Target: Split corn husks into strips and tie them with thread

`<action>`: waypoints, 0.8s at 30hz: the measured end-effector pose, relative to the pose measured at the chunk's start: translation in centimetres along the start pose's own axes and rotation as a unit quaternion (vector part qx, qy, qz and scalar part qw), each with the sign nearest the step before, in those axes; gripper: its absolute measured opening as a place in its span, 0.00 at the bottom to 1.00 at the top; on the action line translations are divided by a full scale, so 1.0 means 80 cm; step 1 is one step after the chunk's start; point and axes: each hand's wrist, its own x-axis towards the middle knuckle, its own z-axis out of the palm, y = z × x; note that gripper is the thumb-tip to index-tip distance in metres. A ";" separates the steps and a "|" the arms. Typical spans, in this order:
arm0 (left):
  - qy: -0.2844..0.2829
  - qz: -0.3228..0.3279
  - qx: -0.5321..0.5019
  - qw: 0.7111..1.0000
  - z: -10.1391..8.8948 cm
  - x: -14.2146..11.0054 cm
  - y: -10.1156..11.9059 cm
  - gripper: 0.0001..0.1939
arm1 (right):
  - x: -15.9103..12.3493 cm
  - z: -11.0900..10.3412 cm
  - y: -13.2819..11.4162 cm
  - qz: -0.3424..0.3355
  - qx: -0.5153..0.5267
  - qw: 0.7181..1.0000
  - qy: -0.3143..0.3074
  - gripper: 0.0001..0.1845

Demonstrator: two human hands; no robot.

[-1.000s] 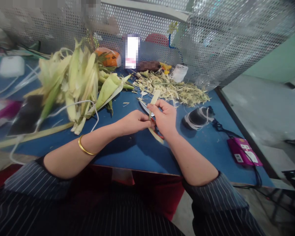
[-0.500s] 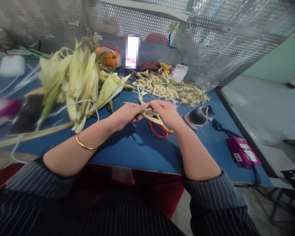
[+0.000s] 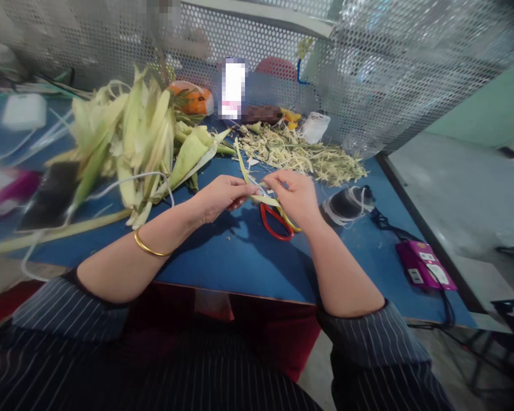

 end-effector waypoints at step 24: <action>-0.007 0.099 -0.245 0.965 0.005 0.015 -0.016 0.05 | -0.022 0.031 -0.034 0.109 0.258 0.955 -0.102 0.15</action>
